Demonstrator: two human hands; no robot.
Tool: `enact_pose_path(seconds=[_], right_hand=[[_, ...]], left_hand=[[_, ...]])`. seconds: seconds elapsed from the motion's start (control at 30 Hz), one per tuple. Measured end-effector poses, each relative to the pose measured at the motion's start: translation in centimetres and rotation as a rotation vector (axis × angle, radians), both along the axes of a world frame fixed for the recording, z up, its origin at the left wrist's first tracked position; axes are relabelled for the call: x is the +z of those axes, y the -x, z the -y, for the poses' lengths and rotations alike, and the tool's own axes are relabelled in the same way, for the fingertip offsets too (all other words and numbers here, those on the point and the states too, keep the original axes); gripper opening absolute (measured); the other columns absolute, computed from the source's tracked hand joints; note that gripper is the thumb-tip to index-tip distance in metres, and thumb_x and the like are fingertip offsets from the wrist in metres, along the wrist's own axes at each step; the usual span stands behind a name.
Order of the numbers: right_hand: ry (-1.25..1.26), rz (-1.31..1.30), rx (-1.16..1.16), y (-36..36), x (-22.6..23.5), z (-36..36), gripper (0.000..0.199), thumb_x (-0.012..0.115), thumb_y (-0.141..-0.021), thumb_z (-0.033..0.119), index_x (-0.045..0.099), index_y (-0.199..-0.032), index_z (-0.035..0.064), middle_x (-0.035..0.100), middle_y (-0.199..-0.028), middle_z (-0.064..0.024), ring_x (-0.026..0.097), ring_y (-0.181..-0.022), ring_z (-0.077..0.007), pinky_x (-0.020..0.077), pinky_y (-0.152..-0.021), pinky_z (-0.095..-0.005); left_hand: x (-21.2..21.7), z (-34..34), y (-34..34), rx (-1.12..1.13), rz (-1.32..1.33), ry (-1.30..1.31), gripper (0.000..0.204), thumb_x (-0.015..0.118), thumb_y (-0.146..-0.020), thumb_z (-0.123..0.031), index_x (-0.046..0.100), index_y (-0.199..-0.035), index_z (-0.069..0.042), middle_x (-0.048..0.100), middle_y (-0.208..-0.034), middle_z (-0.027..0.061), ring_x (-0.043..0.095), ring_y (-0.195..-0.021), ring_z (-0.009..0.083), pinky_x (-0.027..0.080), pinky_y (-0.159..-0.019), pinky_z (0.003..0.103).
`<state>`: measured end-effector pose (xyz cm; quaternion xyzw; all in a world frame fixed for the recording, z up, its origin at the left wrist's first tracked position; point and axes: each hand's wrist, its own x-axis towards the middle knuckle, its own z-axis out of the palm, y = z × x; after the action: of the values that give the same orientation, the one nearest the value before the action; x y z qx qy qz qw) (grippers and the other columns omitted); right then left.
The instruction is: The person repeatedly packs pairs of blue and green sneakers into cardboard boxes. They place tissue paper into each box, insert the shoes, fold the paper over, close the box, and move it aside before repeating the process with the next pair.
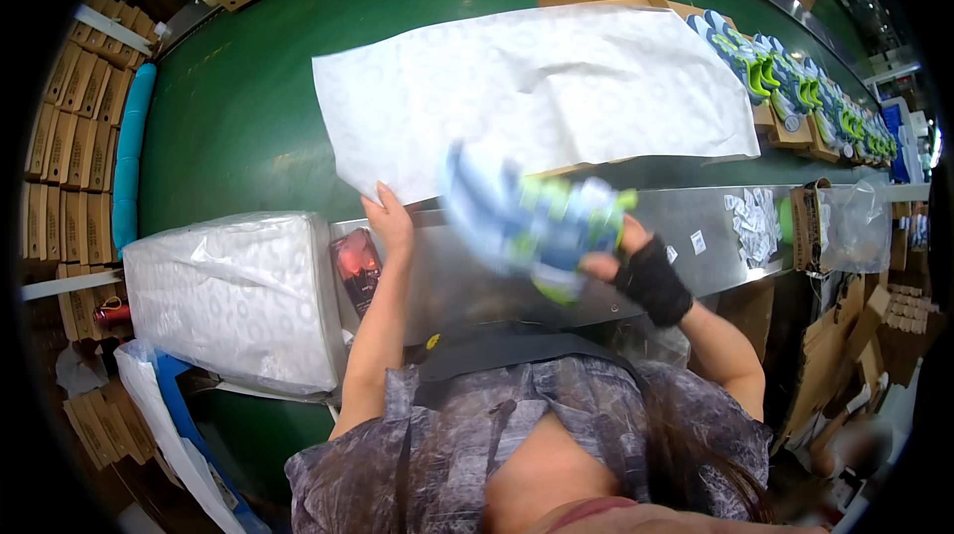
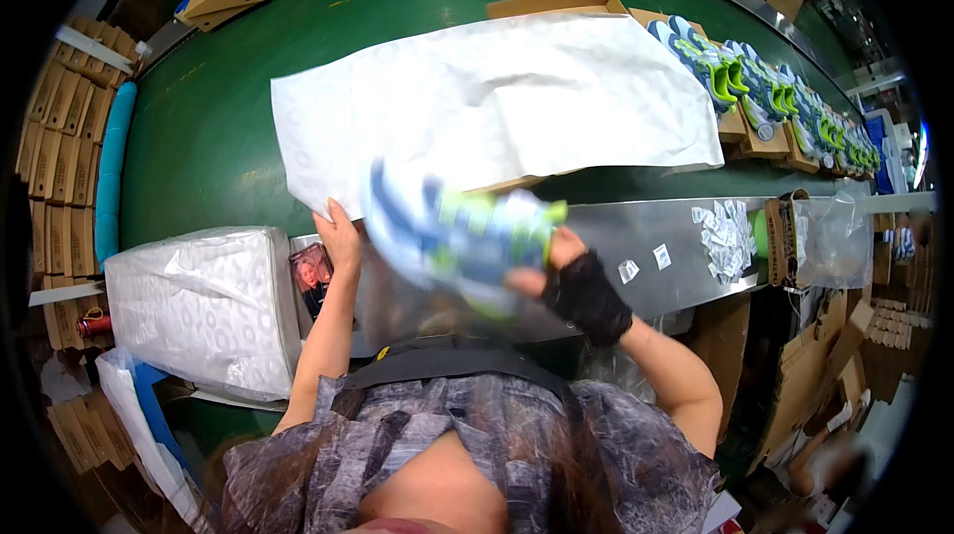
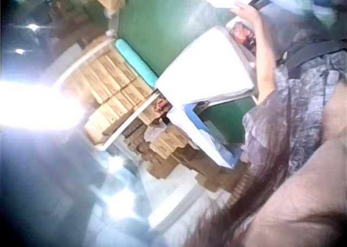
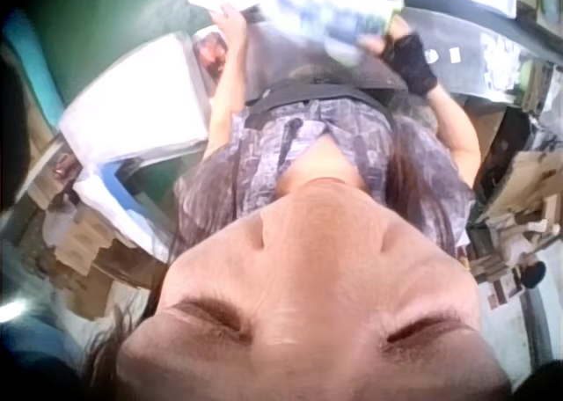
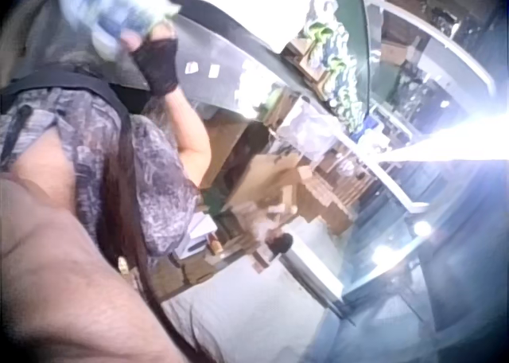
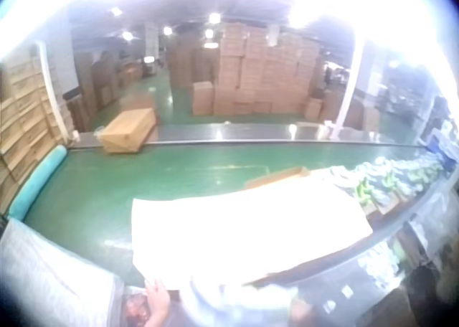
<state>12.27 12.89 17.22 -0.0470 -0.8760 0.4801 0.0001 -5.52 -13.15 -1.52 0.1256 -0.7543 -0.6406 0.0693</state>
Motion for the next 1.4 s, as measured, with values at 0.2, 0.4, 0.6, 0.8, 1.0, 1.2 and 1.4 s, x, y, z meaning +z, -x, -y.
enact_pose_path(seconds=[0.2,0.4,0.6,0.8,1.0,1.2,1.4], right_hand=[[0.26,-0.057,-0.351,13.8,-4.5,-2.9,0.037,0.059,-0.079,0.03,0.058,-0.097,-0.0022,0.062,-0.085,-0.0079,0.055,-0.075,-0.0124,0.0433,-0.068,-0.028],[0.455,-0.007,-0.212,18.8,-13.4,2.9,0.034,0.06,-0.076,0.026,0.057,-0.098,-0.0006,0.061,-0.092,-0.0185,0.058,-0.088,-0.0301,0.043,-0.077,-0.0358],[-0.395,0.229,0.44,16.3,-7.3,3.6,0.033,0.056,-0.075,0.016,0.055,-0.106,0.004,0.06,-0.099,-0.01,0.055,-0.095,-0.0245,0.038,-0.087,-0.0384],[-1.228,-0.052,-0.246,13.2,-9.4,-8.1,0.051,0.061,-0.072,0.042,0.052,-0.116,0.0179,0.042,-0.126,-0.0137,0.041,-0.115,-0.0293,0.0216,-0.088,-0.06],[-0.944,-0.014,-0.351,8.7,-9.5,-11.8,0.043,0.061,-0.075,0.033,0.054,-0.111,0.0106,0.046,-0.122,-0.0149,0.044,-0.112,-0.0262,0.0241,-0.092,-0.0544],[-0.785,-0.467,-0.523,3.1,-6.5,-10.0,0.022,0.058,-0.079,0.01,0.054,-0.101,0.0042,0.054,-0.105,-0.0142,0.052,-0.092,-0.0281,0.0391,-0.083,-0.0359],[0.49,0.413,-0.576,-5.1,-17.0,-10.7,0.034,0.048,-0.089,0.027,0.052,-0.108,-0.0014,0.059,-0.102,-0.0098,0.054,-0.095,-0.0153,0.0424,-0.082,-0.0271]], left_hand=[[6.6,-0.6,-0.6,-0.061,-0.187,0.452,0.037,0.045,-0.09,-0.022,0.043,-0.109,0.011,0.054,-0.097,0.0259,0.055,-0.086,0.0322,0.041,-0.076,0.036],[10.0,-6.8,0.5,-0.538,-0.831,0.411,0.024,0.055,-0.083,-0.013,0.049,-0.099,0.003,0.049,-0.109,0.0239,0.047,-0.104,0.0359,0.035,-0.09,0.037],[10.0,-7.1,5.6,-1.033,0.057,-0.075,0.052,0.063,-0.076,-0.037,0.049,-0.111,-0.001,0.042,-0.123,0.016,0.041,-0.115,0.0216,0.036,-0.09,0.033],[5.0,-12.3,7.2,-0.683,-0.744,0.912,0.052,0.045,-0.082,-0.05,0.054,-0.112,-0.009,0.045,-0.124,0.016,0.033,-0.121,0.0305,0.023,-0.096,0.053],[6.0,-16.4,7.1,-1.222,-0.28,1.46,0.075,0.047,-0.07,-0.065,0.054,-0.112,-0.003,0.049,-0.116,0.0169,0.047,-0.105,0.0315,0.016,-0.092,0.062],[3.6,-10.1,9.8,-0.902,-0.272,1.522,0.076,0.055,-0.065,-0.064,0.054,-0.109,-0.001,0.055,-0.101,0.0148,0.054,-0.087,0.0317,0.015,-0.088,0.066],[8.4,-8.1,1.3,-0.99,-0.572,0.506,0.041,0.072,-0.065,-0.037,0.056,-0.08,-0.002,0.057,-0.073,0.0117,0.057,-0.064,0.0289,0.045,-0.055,0.035]])
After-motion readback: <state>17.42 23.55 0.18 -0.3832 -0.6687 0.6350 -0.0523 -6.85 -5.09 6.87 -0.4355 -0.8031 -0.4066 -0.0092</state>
